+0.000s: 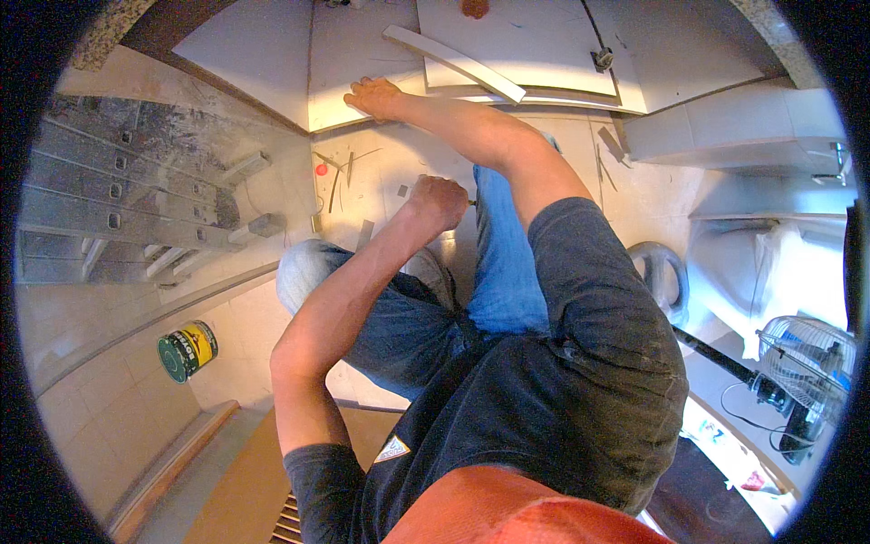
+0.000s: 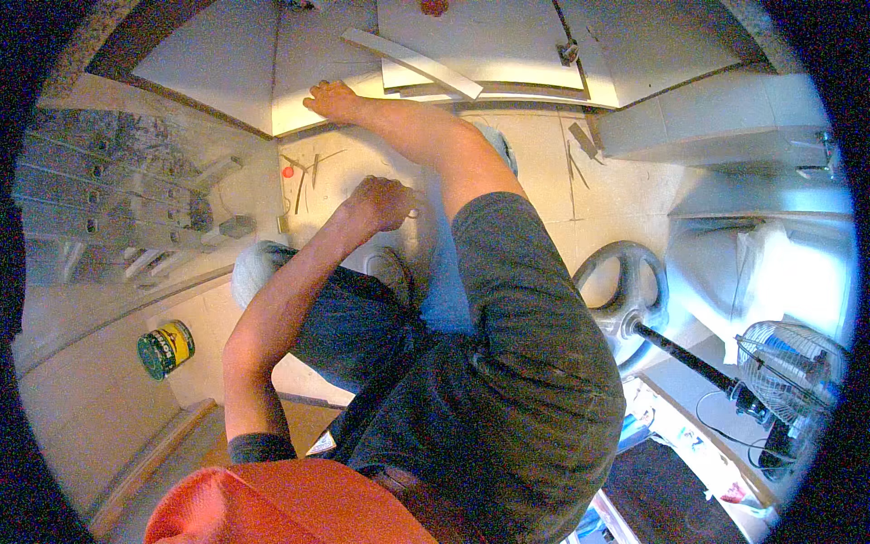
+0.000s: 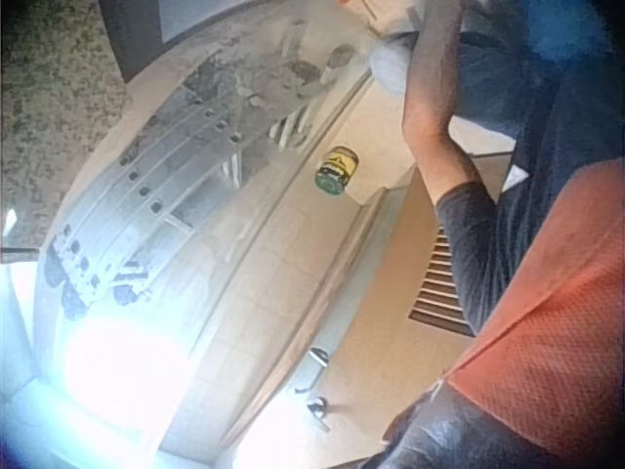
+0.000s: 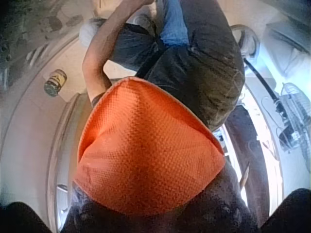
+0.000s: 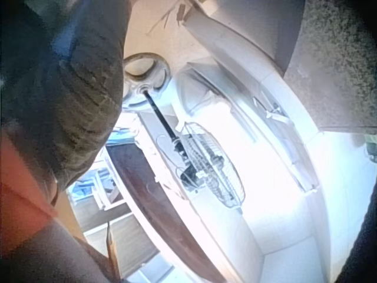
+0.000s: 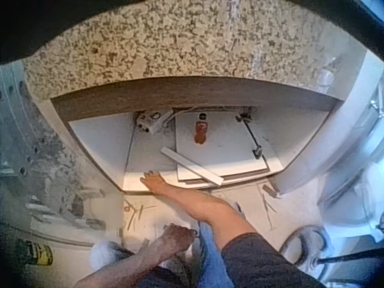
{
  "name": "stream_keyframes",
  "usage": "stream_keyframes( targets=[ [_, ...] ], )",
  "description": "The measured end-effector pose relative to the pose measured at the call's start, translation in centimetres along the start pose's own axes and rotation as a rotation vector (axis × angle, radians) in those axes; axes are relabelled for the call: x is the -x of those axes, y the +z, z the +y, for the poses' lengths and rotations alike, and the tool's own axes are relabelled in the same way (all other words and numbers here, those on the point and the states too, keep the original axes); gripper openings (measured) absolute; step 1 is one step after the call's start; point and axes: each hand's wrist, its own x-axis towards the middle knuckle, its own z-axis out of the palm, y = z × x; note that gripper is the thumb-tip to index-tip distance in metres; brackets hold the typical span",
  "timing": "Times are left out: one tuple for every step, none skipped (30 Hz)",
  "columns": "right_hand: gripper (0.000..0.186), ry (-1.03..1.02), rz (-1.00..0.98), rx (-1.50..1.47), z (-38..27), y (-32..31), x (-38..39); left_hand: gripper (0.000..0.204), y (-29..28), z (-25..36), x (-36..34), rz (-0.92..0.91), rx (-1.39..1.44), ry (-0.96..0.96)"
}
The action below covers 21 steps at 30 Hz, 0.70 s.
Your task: The person sits on the floor and works under a kitchen sink, handling a white trim piece and small hardware. They then stand, walk across a blue tarp, and open a drawer to retrieve and examine metal cabinet hinges and screws.
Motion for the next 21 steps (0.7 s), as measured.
stream_keyframes(
  targets=[
    [0.056,0.006,0.016,0.025,-0.2,0.0,0.1,0.02,0.0,0.1,0.1,-0.002,-0.004,-0.004],
    [0.057,0.007,0.004,0.024,-0.3,0.0,0.1,0.02,0.0,0.2,0.2,0.005,-0.005,-0.001],
    [0.057,0.021,-0.005,0.013,-0.3,-0.1,0.1,0.019,0.0,0.2,0.2,0.015,-0.009,-0.003],
    [0.058,0.008,-0.007,0.023,-0.3,-0.1,0.1,0.019,-0.1,0.2,0.2,0.008,-0.019,-0.012],
    [0.058,0.006,-0.006,0.022,-0.2,-0.2,0.1,0.02,-0.2,0.2,0.1,-0.014,-0.027,-0.006],
    [0.058,-0.002,-0.019,-0.002,-0.1,-0.3,0.1,0.024,-0.4,0.0,0.0,-0.054,-0.041,-0.006],
    [0.057,-0.003,0.002,0.026,-0.1,-0.2,0.1,0.031,-0.4,0.0,-0.1,-0.097,-0.052,0.005],
    [0.057,-0.011,0.014,0.04,0.4,-0.4,-0.1,0.03,-0.7,-0.4,-0.4,-0.076,-0.035,0.004],
    [0.057,-0.008,0.02,0.048,0.5,-0.3,-0.1,0.029,-0.7,-0.5,-0.4,-0.068,-0.009,0.018],
    [0.057,-0.013,0.009,0.052,0.6,-0.3,-0.3,0.028,-0.7,-0.6,-0.4,-0.051,0.01,0.019],
    [0.057,-0.009,-0.002,0.061,0.7,-0.2,-0.4,0.022,-0.6,-0.6,-0.4,-0.019,0.021,0.022],
    [0.058,-0.008,-0.017,0.057,0.8,0.0,-0.6,0.018,-0.5,-0.6,-0.5,0.02,0.026,0.014],
    [0.058,-0.008,-0.008,0.068,0.8,0.1,-0.7,0.017,-0.3,-0.7,-0.5,0.02,0.029,0.009],
    [0.059,-0.011,-0.002,0.068,0.9,0.3,-0.8,0.018,-0.2,-0.7,-0.6,0.017,0.018,0.008],
    [0.059,-0.004,0.005,0.051,0.9,0.4,-0.8,0.021,-0.2,-0.7,-0.7,-0.026,0.005,0.011],
    [0.059,-0.013,0.03,0.062,0.9,0.6,-0.8,0.026,-0.1,-0.8,-0.8,-0.046,-0.015,0.015],
    [0.059,-0.011,0.056,0.058,0.9,0.6,-0.8,0.027,0.0,-0.9,-0.8,-0.054,0.01,0.024],
    [0.059,0.003,0.049,0.038,0.9,0.7,-0.8,0.027,0.0,-0.9,-0.9,-0.039,0.027,0.035],
    [0.059,-0.009,0.064,0.05,0.9,0.7,-0.7,0.028,0.1,-1.0,-0.9,-0.024,0.043,0.046],
    [0.058,-0.009,0.048,0.047,0.9,0.6,-0.7,0.028,0.1,-1.0,-0.9,-0.028,0.04,0.042],
    [0.058,-0.009,0.031,0.044,0.9,0.5,-0.6,0.028,0.2,-1.0,-1.0,-0.032,0.037,0.038]
  ],
)
